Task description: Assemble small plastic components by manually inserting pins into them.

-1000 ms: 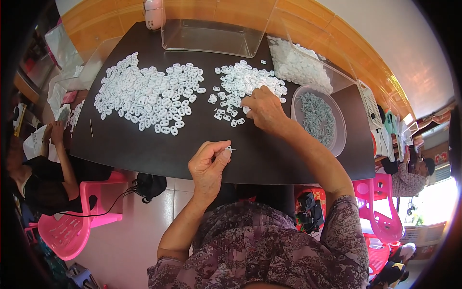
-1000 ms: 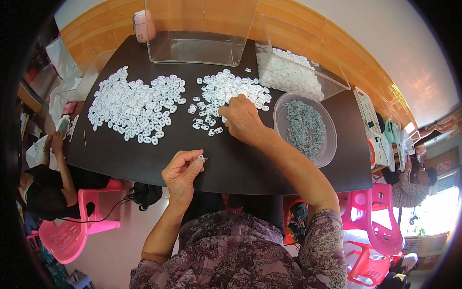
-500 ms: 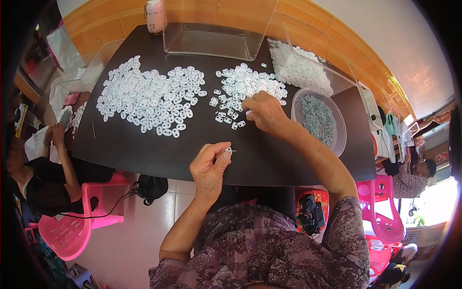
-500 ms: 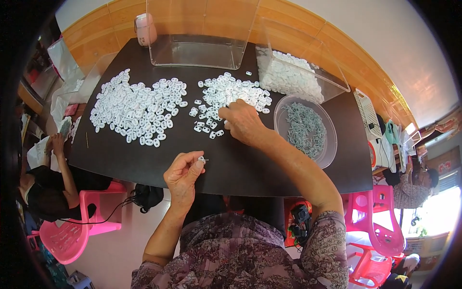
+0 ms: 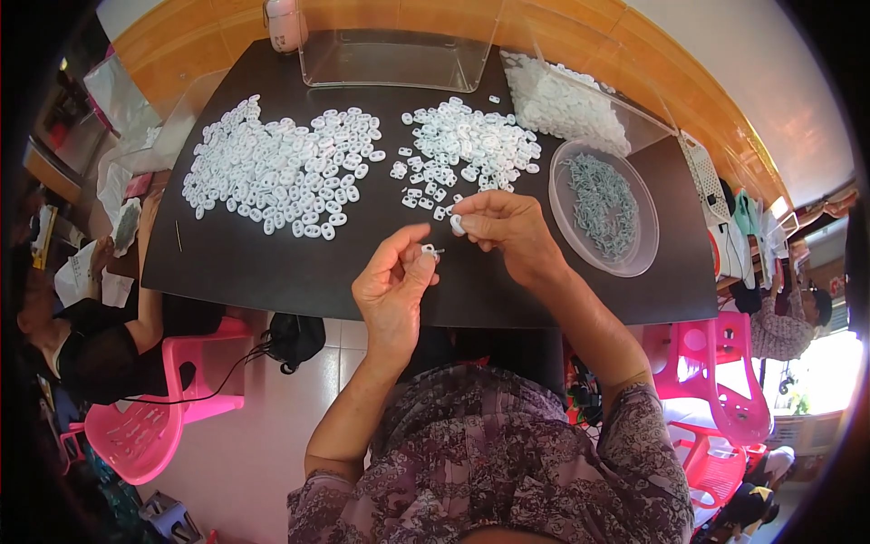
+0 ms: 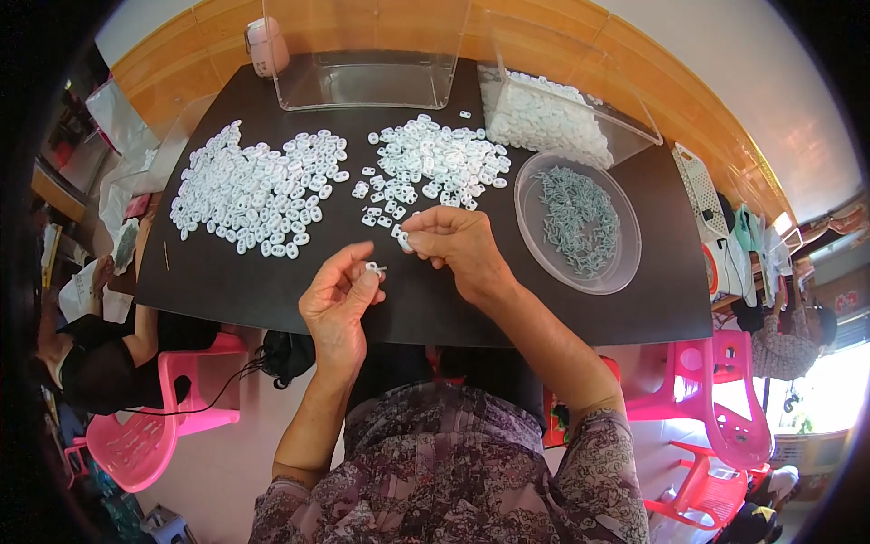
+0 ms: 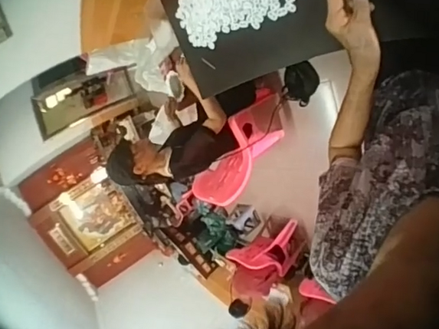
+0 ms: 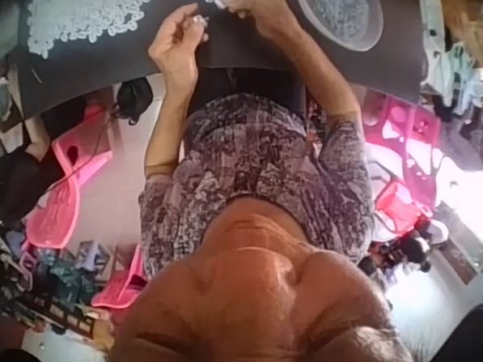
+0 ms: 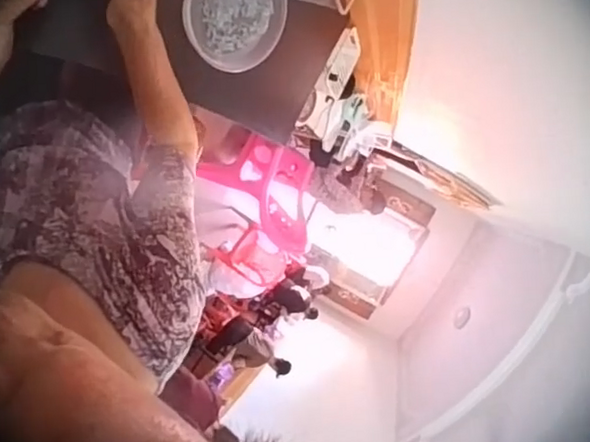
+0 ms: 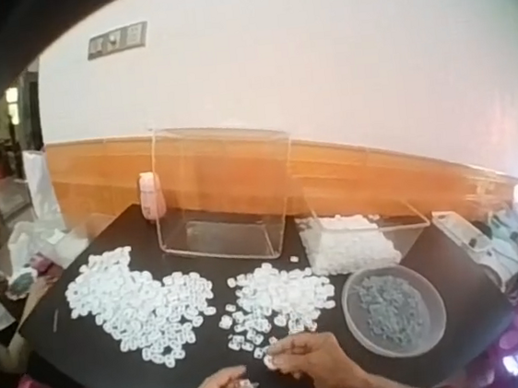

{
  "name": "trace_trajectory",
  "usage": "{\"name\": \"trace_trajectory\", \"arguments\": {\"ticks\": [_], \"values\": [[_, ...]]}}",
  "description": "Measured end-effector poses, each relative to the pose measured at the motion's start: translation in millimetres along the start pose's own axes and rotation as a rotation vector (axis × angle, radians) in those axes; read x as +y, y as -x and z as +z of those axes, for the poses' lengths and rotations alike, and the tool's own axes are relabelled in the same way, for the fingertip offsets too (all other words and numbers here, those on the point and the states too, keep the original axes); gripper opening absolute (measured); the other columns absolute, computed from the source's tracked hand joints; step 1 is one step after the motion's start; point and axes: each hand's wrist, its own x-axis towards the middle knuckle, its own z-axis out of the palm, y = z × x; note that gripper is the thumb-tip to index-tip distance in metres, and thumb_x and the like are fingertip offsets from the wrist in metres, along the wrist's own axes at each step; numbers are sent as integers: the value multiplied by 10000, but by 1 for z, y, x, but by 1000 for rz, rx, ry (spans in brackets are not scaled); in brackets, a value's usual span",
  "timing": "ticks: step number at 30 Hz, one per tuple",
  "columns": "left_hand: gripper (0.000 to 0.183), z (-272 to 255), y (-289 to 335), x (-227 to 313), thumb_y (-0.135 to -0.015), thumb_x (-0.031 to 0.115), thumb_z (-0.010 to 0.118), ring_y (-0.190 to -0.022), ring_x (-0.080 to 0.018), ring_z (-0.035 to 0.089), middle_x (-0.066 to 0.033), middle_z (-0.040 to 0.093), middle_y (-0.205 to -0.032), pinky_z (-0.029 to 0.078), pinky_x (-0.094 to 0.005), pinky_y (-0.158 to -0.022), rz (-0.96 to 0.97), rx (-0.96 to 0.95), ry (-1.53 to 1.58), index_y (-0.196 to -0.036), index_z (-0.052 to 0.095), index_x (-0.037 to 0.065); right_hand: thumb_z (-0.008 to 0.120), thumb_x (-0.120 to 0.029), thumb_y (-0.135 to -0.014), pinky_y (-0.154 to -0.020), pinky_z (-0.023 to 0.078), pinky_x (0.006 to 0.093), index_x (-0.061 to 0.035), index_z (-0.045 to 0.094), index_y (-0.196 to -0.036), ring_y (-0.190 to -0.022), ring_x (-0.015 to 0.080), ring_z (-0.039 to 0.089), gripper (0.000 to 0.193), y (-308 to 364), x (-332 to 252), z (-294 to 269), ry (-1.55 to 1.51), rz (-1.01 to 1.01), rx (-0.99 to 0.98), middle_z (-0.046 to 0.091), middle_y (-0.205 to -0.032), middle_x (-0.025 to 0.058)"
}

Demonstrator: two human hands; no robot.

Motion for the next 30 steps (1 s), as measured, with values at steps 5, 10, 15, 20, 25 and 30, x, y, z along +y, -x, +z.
{"name": "trace_trajectory", "arguments": {"ticks": [5,10,15,20,25,30], "values": [[161,0,2,-3,-837,18,630,-698,-82,561,-41,610,-799,478,-196,-601,22,-2,-54,-990,634,-32,665,-68,-794,-557,393,188,28,636,-949,-655,69,531,184,14,9,8,-93,32,3,647,-805,57],[161,0,7,-3,-837,16,628,-661,-80,558,-51,619,-791,472,-192,-589,-46,19,-40,-989,630,-36,674,-66,-777,-521,374,179,23,645,-924,-642,65,537,174,22,16,15,-148,10,26,645,-772,49],[151,-3,13,-6,-844,3,611,-659,-77,559,-51,620,-792,473,-192,-590,-47,29,-108,-987,623,-42,664,-53,-797,-545,380,178,9,653,-941,-644,54,533,157,28,15,22,-92,-51,47,648,-775,36],[132,0,14,-5,-847,-42,578,-655,-38,498,7,541,-772,436,-171,-588,-47,55,-170,-975,609,-35,661,-34,-799,-576,403,172,7,660,-934,-661,40,545,141,31,15,29,-19,-153,70,647,-769,18],[120,-1,15,-5,-845,-45,575,-641,-34,486,2,543,-779,399,-165,-544,-65,64,-163,-960,609,-35,636,26,-804,-679,461,185,24,657,-929,-729,45,571,127,31,20,33,47,-176,109,648,-793,14],[115,-1,17,-6,-844,-42,575,-638,-29,475,3,544,-778,387,-162,-530,-65,71,-150,-954,608,-35,633,19,-810,-675,461,186,32,657,-926,-743,51,574,119,35,23,36,107,-241,144,653,-805,26]]}}
